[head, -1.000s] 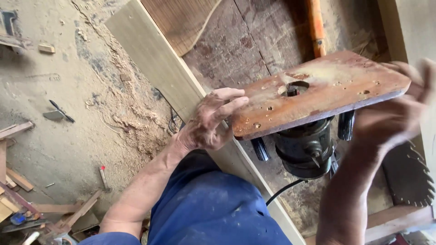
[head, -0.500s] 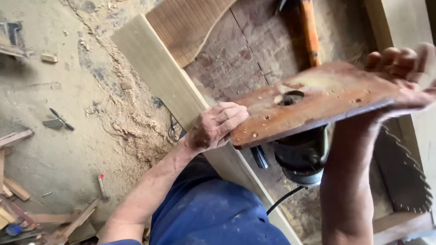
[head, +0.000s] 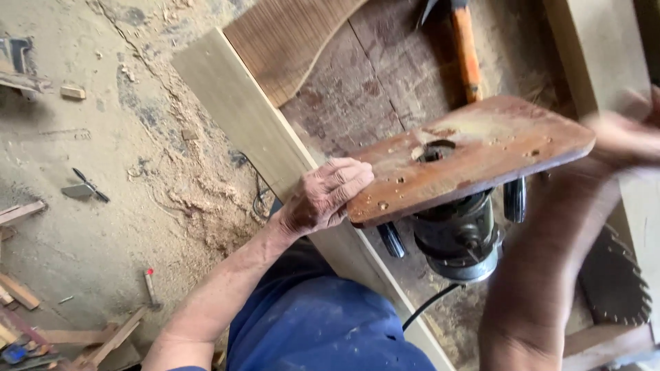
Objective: Searching for small parts in a bag and assembling or adjusting a handheld router using a hammer and wrench.
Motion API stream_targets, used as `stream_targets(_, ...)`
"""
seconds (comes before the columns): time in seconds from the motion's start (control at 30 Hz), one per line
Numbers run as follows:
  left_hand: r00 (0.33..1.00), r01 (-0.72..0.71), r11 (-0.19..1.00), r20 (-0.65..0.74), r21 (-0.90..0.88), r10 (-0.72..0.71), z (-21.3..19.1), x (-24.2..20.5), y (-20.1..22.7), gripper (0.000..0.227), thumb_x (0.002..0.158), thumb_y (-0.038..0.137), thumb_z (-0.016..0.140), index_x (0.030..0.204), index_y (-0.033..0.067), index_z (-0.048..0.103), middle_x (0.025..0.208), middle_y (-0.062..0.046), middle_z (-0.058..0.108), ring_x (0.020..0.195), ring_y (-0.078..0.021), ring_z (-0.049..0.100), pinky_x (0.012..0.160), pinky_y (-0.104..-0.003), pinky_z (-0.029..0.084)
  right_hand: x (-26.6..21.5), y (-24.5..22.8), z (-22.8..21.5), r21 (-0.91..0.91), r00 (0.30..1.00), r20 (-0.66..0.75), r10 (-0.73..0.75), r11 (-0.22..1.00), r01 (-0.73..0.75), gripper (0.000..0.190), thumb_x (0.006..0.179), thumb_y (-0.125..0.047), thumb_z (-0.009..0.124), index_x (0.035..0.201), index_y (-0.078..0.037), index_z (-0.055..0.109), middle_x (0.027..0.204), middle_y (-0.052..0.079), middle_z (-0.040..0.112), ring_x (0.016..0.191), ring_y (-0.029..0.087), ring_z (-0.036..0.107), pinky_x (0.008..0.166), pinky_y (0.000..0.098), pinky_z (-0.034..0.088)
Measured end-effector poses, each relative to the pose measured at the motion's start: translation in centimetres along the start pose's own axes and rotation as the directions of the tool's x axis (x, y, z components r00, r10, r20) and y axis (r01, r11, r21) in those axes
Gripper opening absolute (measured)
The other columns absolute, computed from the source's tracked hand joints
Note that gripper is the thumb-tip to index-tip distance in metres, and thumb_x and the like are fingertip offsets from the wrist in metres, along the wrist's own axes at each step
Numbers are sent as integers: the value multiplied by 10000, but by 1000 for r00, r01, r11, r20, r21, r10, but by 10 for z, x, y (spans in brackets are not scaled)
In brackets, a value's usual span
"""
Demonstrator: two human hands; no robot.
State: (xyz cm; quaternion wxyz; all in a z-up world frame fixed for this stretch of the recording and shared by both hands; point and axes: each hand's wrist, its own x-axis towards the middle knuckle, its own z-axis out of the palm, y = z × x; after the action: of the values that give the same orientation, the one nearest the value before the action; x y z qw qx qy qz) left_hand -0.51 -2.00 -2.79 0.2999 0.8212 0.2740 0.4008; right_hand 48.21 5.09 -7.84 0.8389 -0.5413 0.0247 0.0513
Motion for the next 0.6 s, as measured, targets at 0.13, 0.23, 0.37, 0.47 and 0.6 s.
stream_targets(0.13,1000,6,1000,4,-14,-6,2,3,0,344,1121,192,493,1409,8,531,1312,-224,667,1194,-424,684,1019,-498,635,-135,-42,31,-72,722,670,-175,952,298,1043,763,-946,220,975,-18,646,695,162,566,579,259,496,595,431,474)
stream_targets(0.23,1000,2,1000,-28,2,-1,-1,3,0,312,1106,145,515,1374,-10,553,1282,-227,683,1158,-430,703,1011,-505,632,-79,-48,22,-178,878,477,-31,975,131,619,659,-606,398,712,-40,644,654,158,609,626,254,564,699,420,504)
stream_targets(0.37,999,-3,1000,-45,-23,2,12,-7,-10,343,1139,172,470,1461,56,476,1317,-219,668,1157,-385,717,991,-515,658,-115,-83,20,-365,592,806,-1,787,498,711,951,-600,283,1076,-25,682,1050,162,701,919,278,700,751,392,660)
stream_targets(0.47,1000,13,987,-3,-161,-14,-4,9,-2,374,1129,222,489,1466,60,485,1407,-227,576,1268,-405,646,1093,-575,595,-138,-86,13,-413,353,813,464,886,-213,421,1003,-304,567,1393,-163,498,1103,52,477,971,141,454,895,278,403)
stream_targets(0.6,995,99,967,45,-236,-91,-20,8,12,786,1009,671,478,1479,42,450,1452,-221,539,1341,-361,582,1162,-560,542,-158,-104,4,241,-199,970,-139,635,734,247,1244,-30,297,1457,61,384,1642,201,358,1242,546,673,1025,669,657)
